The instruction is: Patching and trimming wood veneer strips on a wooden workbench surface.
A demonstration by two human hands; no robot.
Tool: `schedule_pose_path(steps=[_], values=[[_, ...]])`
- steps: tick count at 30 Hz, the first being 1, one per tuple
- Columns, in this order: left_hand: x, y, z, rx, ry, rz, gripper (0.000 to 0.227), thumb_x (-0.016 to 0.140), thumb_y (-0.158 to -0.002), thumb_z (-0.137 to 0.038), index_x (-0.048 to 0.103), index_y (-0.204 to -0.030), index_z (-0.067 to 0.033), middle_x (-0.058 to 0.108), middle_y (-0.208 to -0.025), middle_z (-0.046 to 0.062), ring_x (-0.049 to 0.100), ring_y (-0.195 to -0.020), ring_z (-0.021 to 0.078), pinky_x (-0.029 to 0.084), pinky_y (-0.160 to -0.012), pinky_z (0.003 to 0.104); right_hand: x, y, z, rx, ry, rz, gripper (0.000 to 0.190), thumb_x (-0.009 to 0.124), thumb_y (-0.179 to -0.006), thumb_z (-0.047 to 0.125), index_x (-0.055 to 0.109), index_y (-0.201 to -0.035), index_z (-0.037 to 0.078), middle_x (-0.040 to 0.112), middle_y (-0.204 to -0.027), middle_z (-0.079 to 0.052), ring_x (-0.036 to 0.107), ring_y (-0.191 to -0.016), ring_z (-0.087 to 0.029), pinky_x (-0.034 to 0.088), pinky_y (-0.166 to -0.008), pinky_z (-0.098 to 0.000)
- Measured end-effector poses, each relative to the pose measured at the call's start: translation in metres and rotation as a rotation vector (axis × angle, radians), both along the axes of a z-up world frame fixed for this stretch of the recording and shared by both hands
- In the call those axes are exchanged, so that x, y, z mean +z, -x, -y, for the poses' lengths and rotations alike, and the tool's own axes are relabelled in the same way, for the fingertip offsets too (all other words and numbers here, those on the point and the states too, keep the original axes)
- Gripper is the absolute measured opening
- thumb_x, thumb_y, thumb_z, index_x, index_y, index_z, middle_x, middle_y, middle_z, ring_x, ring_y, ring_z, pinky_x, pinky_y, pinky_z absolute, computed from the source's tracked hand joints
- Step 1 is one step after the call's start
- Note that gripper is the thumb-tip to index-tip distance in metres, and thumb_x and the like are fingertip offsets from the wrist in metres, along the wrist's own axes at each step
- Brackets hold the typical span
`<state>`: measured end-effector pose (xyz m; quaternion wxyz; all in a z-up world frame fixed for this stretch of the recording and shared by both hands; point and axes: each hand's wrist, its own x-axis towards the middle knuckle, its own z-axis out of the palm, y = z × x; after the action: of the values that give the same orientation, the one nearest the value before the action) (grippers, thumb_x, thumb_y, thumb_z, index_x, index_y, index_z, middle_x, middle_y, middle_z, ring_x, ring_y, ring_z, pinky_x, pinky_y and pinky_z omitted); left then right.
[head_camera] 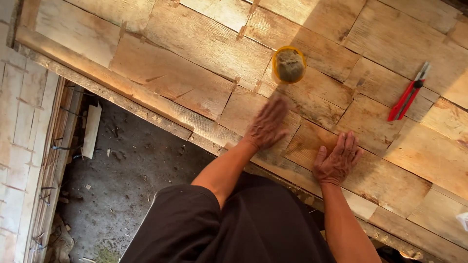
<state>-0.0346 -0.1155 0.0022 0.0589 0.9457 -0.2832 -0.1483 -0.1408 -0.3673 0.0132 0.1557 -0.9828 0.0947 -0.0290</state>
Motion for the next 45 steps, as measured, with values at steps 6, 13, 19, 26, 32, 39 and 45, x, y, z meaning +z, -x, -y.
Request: schedule_pose_path(steps=[6,13,19,26,32,39,45], values=[[-0.047,0.026,0.058,0.28,0.593,0.307,0.103,0.005,-0.114,-0.079,-0.012,-0.162,0.0111,-0.033,-0.158,0.02,-0.028,-0.143,0.0284,-0.016,-0.13,0.038,0.004,0.0,-0.002,0.008,0.007,0.014,0.068,0.046,-0.107,0.043,0.035,-0.162,0.004,0.028,-0.172,-0.018,0.019,-0.161,-0.034,0.005,-0.13,-0.0569],[-0.028,0.02,-0.008,-0.232,0.113,0.09,0.089,0.011,-0.105,-0.074,0.005,-0.171,-0.0152,-0.006,-0.177,0.007,-0.009,-0.163,0.0246,-0.011,-0.131,0.042,-0.006,0.003,0.004,0.022,0.012,0.014,0.068,0.045,-0.109,0.042,0.03,-0.165,0.005,0.025,-0.174,-0.017,0.017,-0.163,-0.034,0.005,-0.131,-0.0568],[-0.062,0.009,-0.09,0.063,0.034,0.264,0.1,0.0,-0.095,-0.082,-0.001,-0.168,-0.0129,-0.012,-0.174,0.011,-0.013,-0.161,0.0288,-0.013,-0.129,0.043,-0.007,0.004,0.004,0.013,0.011,0.022,0.069,0.047,-0.107,0.041,0.029,-0.165,0.007,0.025,-0.174,-0.016,0.017,-0.163,-0.033,0.004,-0.131,-0.0565],[0.0,0.007,-0.078,-0.028,-0.072,-0.014,0.104,0.003,-0.092,-0.083,0.002,-0.166,-0.0092,-0.009,-0.174,0.012,-0.01,-0.16,0.0292,-0.01,-0.129,0.042,-0.014,0.005,0.01,0.009,0.017,0.031,0.069,0.049,-0.107,0.041,0.029,-0.165,0.007,0.025,-0.173,-0.015,0.016,-0.163,-0.032,0.004,-0.131,-0.0563],[0.007,0.044,0.029,-0.018,-0.211,-0.025,0.108,0.016,-0.096,-0.082,0.002,-0.167,-0.0016,-0.007,-0.172,0.021,-0.009,-0.16,0.0341,-0.008,-0.127,0.045,-0.014,0.01,0.011,0.009,0.037,0.016,0.068,0.047,-0.109,0.043,0.029,-0.165,0.008,0.024,-0.174,-0.012,0.014,-0.163,-0.03,0.004,-0.132,-0.0539],[0.0,0.047,-0.011,-0.267,-0.048,-0.144,0.102,0.016,-0.099,-0.079,0.0,-0.169,-0.0071,-0.011,-0.174,0.013,-0.005,-0.164,0.0295,-0.005,-0.13,0.045,-0.02,0.008,0.013,0.041,0.062,0.036,0.068,0.041,-0.111,0.045,0.025,-0.167,0.009,0.022,-0.175,-0.011,0.013,-0.164,-0.029,0.003,-0.133,-0.0536],[-0.024,0.022,-0.084,0.433,-0.11,0.065,0.099,0.008,-0.1,-0.078,-0.002,-0.167,-0.006,-0.007,-0.174,0.017,-0.006,-0.162,0.0323,-0.005,-0.13,0.049,-0.017,0.01,0.012,0.039,0.03,0.031,0.068,0.04,-0.111,0.046,0.024,-0.166,0.009,0.022,-0.174,-0.011,0.013,-0.164,-0.029,0.002,-0.133,-0.0546]])
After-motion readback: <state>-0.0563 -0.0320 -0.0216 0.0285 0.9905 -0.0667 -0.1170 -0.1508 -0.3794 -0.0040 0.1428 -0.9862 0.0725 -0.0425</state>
